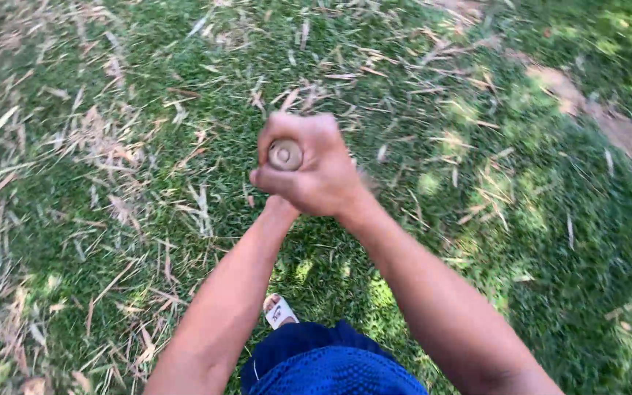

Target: Sweeping dry leaves and trash from a grassy area using a broom.

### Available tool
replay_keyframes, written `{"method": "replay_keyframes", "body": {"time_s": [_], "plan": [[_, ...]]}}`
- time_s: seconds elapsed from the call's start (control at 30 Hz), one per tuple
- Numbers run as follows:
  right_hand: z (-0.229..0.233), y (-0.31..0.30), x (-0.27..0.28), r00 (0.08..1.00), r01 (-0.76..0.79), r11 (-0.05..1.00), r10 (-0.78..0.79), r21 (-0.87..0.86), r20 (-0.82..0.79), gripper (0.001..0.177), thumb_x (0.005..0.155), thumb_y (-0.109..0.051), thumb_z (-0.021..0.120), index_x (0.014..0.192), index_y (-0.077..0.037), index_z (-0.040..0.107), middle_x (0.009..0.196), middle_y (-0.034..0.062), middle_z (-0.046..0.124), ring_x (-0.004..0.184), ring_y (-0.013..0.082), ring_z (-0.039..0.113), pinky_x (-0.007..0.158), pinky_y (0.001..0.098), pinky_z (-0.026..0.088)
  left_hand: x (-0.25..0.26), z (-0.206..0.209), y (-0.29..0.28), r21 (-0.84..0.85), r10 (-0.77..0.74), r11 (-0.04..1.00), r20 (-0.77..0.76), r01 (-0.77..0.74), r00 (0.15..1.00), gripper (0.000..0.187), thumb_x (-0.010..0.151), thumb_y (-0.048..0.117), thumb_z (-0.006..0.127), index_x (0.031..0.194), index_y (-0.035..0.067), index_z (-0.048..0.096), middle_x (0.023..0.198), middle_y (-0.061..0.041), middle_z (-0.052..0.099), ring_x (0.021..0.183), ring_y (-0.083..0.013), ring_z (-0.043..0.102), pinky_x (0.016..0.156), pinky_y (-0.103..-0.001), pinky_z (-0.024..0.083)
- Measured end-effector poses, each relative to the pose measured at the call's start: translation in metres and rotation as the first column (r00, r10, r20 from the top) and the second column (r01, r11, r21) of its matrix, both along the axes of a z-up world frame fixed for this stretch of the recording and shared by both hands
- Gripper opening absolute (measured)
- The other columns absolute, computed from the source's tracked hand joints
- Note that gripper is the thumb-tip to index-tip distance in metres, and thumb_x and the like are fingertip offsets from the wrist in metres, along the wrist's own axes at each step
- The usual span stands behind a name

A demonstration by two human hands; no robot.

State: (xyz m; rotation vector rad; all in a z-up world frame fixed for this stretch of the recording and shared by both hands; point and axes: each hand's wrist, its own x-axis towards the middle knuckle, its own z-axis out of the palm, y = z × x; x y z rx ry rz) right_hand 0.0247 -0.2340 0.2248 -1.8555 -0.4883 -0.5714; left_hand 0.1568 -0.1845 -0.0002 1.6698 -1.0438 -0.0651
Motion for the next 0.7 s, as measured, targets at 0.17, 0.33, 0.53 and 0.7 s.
{"method": "replay_keyframes", "body": {"time_s": [0.17,0.33,0.53,0.7], "plan": [[-0.060,0.059,0.066,0.964,-0.223,0.954,0.246,0.198,-0.099,0.016,0.069,-0.002,0.076,0.079,-0.005,0.063,0.074,0.0033,0.063,0.068,0.0113,0.060,0.063,0.0280,0.045,0.024,-0.006,0.134,0.159,0.264,0.885,0.604,-0.438,0.752,0.056,0.074,0.041,0.076,0.121,0.013,0.062,0.119,-0.012,0.069,0.107,-0.0269,0.067,0.089,-0.045,0.055],[-0.074,0.097,0.110,0.838,-0.419,0.623,0.546,0.661,0.016,0.021,0.067,0.007,0.069,0.082,-0.002,0.058,0.074,0.0100,0.061,0.068,0.0184,0.059,0.067,0.0334,0.048,0.030,0.047,0.210,0.541,0.411,0.671,0.297,-0.507,0.862,0.018,0.087,0.029,0.067,0.081,0.013,0.073,0.077,-0.016,0.071,0.076,-0.0389,0.072,0.075,-0.051,0.057],[-0.043,0.079,0.127,0.782,-0.528,0.457,0.590,0.716,0.200,0.017,0.077,0.011,0.060,0.085,-0.003,0.055,0.064,0.0109,0.059,0.056,0.0212,0.059,0.062,0.0396,0.055,0.041,0.085,0.220,0.539,0.454,0.612,0.360,-0.579,0.815,0.025,0.080,0.033,0.073,0.066,0.013,0.072,0.062,-0.012,0.069,0.059,-0.0335,0.069,0.071,-0.049,0.053],[0.069,0.095,0.118,0.837,-0.494,0.615,0.527,0.615,0.146,0.014,0.078,0.011,0.060,0.080,-0.003,0.057,0.065,0.0106,0.061,0.050,0.0170,0.061,0.052,0.0343,0.056,0.029,0.149,0.200,0.154,0.541,0.804,0.213,-0.575,0.814,0.018,0.077,0.028,0.078,0.072,0.012,0.071,0.065,-0.011,0.070,0.061,-0.0294,0.071,0.063,-0.041,0.054]]}}
